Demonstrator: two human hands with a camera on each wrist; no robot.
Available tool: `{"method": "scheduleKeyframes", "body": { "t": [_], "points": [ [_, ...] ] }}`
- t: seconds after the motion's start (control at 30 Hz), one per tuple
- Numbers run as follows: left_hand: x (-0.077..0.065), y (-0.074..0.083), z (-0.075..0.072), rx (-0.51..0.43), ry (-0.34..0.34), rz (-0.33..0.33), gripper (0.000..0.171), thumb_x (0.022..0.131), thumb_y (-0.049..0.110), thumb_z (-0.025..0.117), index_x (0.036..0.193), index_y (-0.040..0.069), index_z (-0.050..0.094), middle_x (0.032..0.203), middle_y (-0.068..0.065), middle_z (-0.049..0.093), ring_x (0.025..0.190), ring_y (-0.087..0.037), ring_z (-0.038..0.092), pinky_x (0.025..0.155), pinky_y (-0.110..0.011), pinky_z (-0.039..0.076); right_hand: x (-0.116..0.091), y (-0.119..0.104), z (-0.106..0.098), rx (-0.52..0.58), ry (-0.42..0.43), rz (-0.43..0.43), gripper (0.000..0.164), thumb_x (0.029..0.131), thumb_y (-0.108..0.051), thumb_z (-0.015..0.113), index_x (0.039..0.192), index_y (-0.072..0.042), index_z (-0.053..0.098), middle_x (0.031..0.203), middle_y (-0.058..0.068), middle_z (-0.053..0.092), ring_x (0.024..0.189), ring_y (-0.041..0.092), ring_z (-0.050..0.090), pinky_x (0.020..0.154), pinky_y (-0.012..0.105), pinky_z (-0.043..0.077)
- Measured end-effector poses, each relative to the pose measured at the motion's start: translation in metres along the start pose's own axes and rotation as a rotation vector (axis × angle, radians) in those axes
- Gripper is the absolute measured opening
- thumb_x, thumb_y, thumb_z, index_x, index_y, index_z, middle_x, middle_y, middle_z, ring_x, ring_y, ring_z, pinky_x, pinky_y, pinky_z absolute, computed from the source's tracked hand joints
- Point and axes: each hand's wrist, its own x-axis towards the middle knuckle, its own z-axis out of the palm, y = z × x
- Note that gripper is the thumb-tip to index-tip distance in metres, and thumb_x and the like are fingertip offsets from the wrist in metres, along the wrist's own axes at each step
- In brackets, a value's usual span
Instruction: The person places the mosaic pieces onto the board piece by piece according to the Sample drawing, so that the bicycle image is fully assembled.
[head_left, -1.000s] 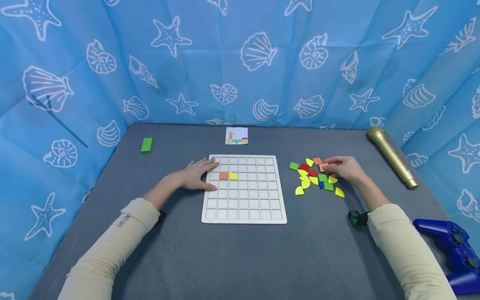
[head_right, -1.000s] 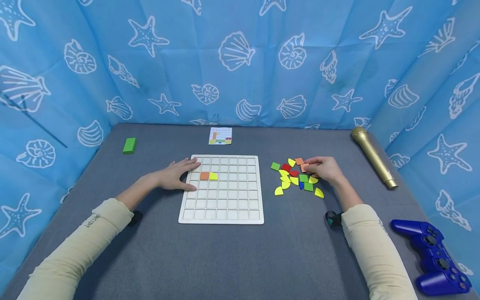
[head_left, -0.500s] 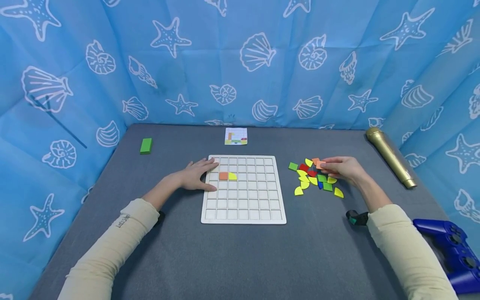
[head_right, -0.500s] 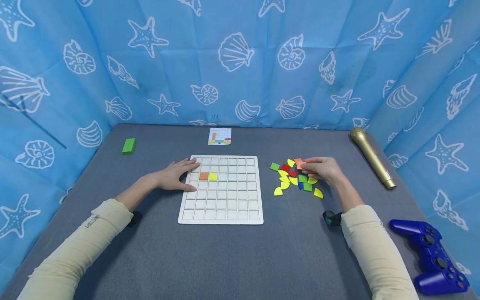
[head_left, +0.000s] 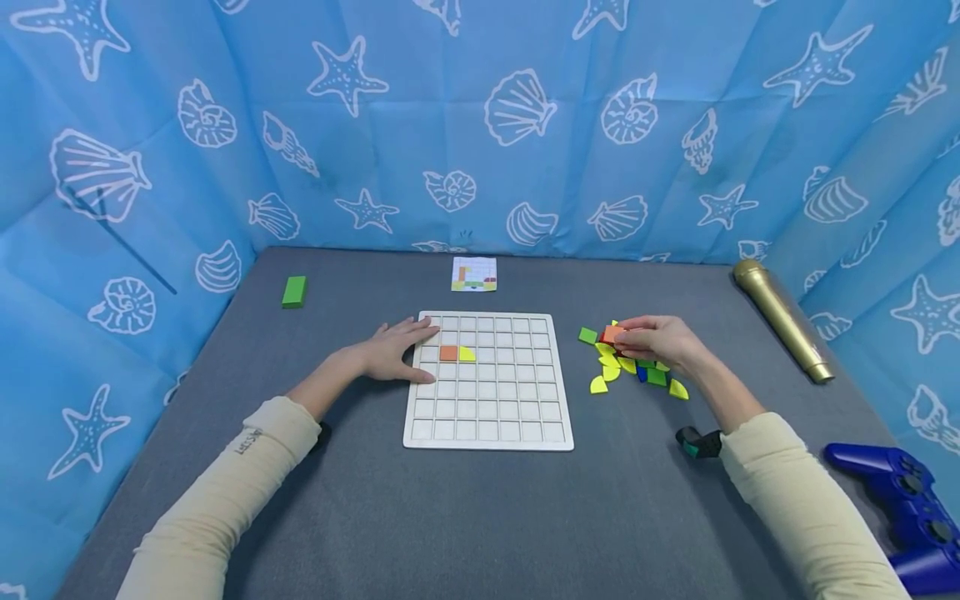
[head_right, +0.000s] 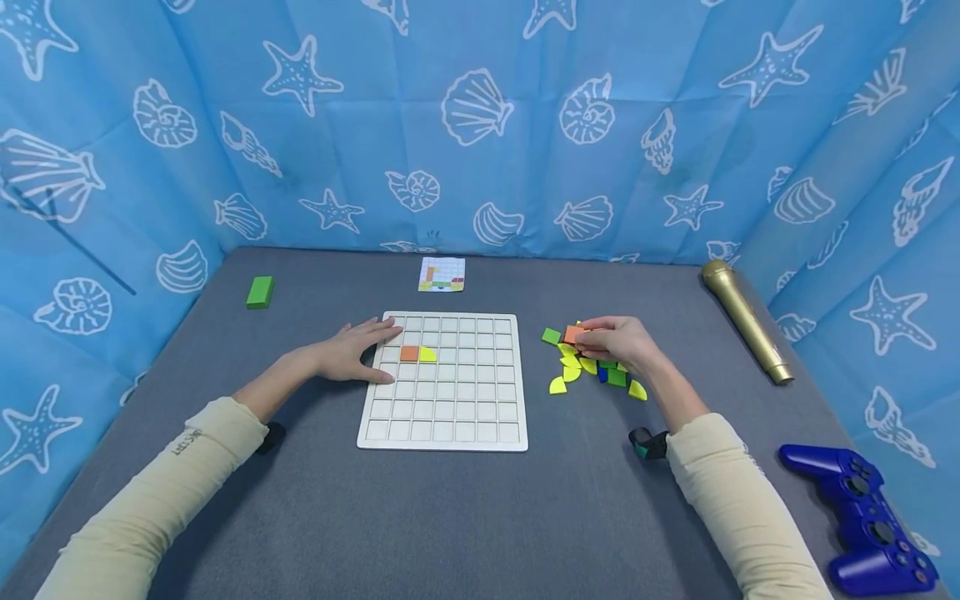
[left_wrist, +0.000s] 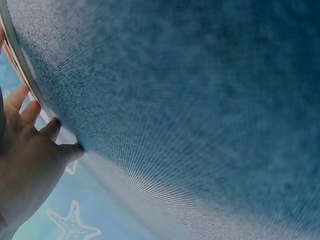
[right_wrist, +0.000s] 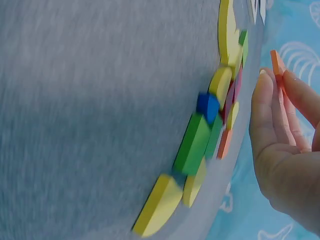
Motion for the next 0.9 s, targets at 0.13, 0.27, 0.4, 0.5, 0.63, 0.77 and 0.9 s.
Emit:
{"method": "scheduleKeyframes", "body": {
  "t": [0.13, 0.27, 0.4, 0.5, 0.63, 0.77, 0.9],
  "points": [
    [0.001, 0.0, 0.0, 0.007, 0.005, 0.002, 0.091, 0.086, 0.053, 0.065, 0.153, 0.011, 0.021, 0.158, -0.013, 0.011, 0.143, -0.035, 0.002, 0.109, -0.061, 0.001, 0.0, -0.001, 0.01, -0.039, -0.017, -0.019, 0.047, 0.095, -0.013, 0.061, 0.134, 0.008, 0.046, 0.108, 0.014, 0.065, 0.091, 0.017, 0.066, 0.086, 0.034, 0.051],
    [0.003, -0.002, 0.0, 0.02, 0.006, 0.008, 0.091, 0.086, 0.054, 0.064, 0.153, 0.01, 0.021, 0.158, -0.014, 0.011, 0.143, -0.036, 0.003, 0.108, -0.063, 0.002, 0.001, -0.003, 0.023, -0.042, -0.05, -0.041, 0.045, 0.095, -0.012, 0.061, 0.133, 0.009, 0.047, 0.103, 0.012, 0.067, 0.093, 0.018, 0.066, 0.085, 0.034, 0.052],
    [0.002, -0.001, 0.0, 0.011, 0.001, 0.011, 0.091, 0.086, 0.054, 0.064, 0.153, 0.01, 0.021, 0.158, -0.014, 0.01, 0.143, -0.036, 0.003, 0.108, -0.063, 0.001, 0.002, -0.006, 0.036, -0.034, -0.082, -0.052, 0.046, 0.095, -0.01, 0.061, 0.134, 0.01, 0.046, 0.102, 0.01, 0.068, 0.092, 0.018, 0.066, 0.086, 0.035, 0.052],
    [0.001, 0.0, 0.0, 0.011, -0.002, 0.006, 0.092, 0.085, 0.054, 0.065, 0.153, 0.011, 0.02, 0.158, -0.013, 0.01, 0.143, -0.035, 0.003, 0.108, -0.063, 0.001, 0.003, -0.008, 0.046, -0.026, -0.112, -0.068, 0.045, 0.095, -0.007, 0.06, 0.134, 0.011, 0.046, 0.103, 0.012, 0.068, 0.091, 0.019, 0.066, 0.086, 0.035, 0.051],
    [0.001, 0.0, 0.001, 0.011, -0.002, 0.0, 0.091, 0.085, 0.053, 0.065, 0.153, 0.012, 0.021, 0.158, -0.012, 0.01, 0.143, -0.034, 0.003, 0.108, -0.062, 0.001, 0.004, -0.011, 0.057, -0.035, -0.143, -0.084, 0.04, 0.095, -0.005, 0.059, 0.13, 0.011, 0.05, 0.104, 0.014, 0.068, 0.092, 0.02, 0.066, 0.086, 0.036, 0.051],
    [0.001, 0.001, 0.001, 0.004, -0.002, 0.0, 0.091, 0.086, 0.053, 0.065, 0.153, 0.011, 0.021, 0.158, -0.012, 0.01, 0.143, -0.035, 0.003, 0.108, -0.062, 0.001, 0.006, -0.012, 0.066, -0.045, -0.168, -0.088, 0.038, 0.095, -0.005, 0.059, 0.128, 0.01, 0.052, 0.105, 0.015, 0.067, 0.092, 0.019, 0.066, 0.086, 0.038, 0.051],
    [0.0, 0.002, -0.001, 0.007, -0.003, -0.003, 0.091, 0.086, 0.053, 0.065, 0.153, 0.011, 0.021, 0.158, -0.012, 0.009, 0.143, -0.035, 0.003, 0.108, -0.062, 0.001, 0.007, -0.016, 0.076, -0.035, -0.179, -0.094, 0.037, 0.093, -0.004, 0.061, 0.127, 0.009, 0.054, 0.104, 0.014, 0.067, 0.09, 0.018, 0.066, 0.086, 0.038, 0.052]
  ]
}}
